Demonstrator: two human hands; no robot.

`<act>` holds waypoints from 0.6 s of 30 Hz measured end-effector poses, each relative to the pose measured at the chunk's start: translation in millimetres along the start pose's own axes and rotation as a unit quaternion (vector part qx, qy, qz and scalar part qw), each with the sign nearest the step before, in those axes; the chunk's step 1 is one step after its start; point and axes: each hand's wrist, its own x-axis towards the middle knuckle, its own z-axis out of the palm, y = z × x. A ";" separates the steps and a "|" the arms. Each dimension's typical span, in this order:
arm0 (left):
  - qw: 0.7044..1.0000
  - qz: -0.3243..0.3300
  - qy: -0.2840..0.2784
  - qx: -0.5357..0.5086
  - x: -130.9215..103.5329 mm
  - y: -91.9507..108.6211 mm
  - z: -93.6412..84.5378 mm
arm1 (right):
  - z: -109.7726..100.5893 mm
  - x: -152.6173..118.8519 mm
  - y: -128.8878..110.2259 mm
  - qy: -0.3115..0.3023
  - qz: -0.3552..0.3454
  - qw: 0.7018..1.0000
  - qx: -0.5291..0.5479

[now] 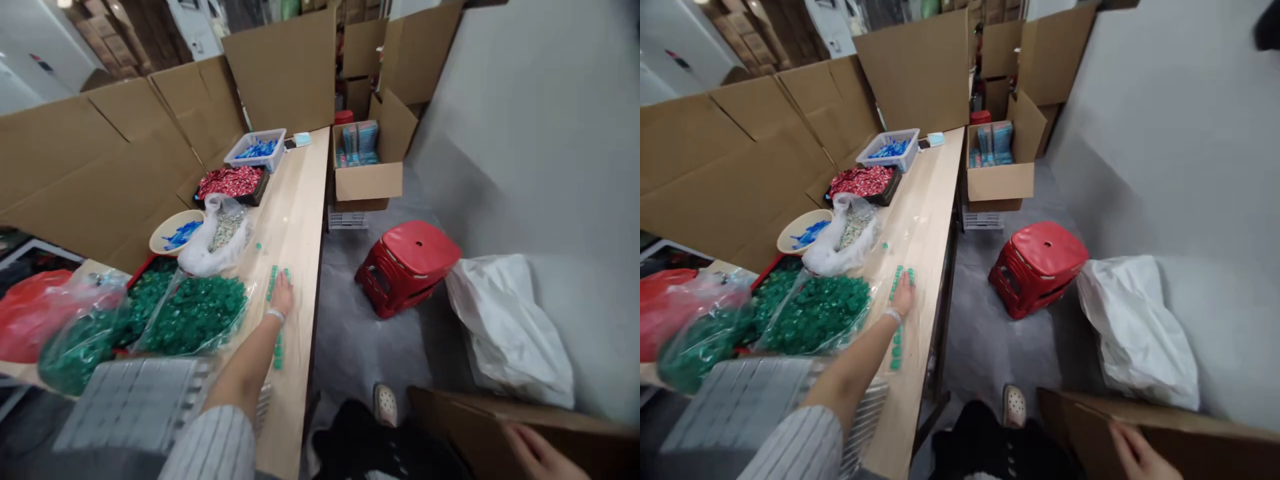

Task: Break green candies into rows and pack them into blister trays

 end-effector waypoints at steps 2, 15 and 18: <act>1.000 -0.007 0.013 0.000 3.7 1.6 12.4 | -21.2 71.9 -39.0 0.006 -0.085 0.996 -0.014; 0.983 -0.151 0.101 -0.017 27.7 8.4 11.1 | 81.9 253.4 -322.2 -0.256 -0.421 0.870 -0.013; 0.980 -0.156 0.116 -0.044 22.6 20.1 -1.0 | 104.0 271.2 -367.3 -0.311 -0.466 0.827 -0.036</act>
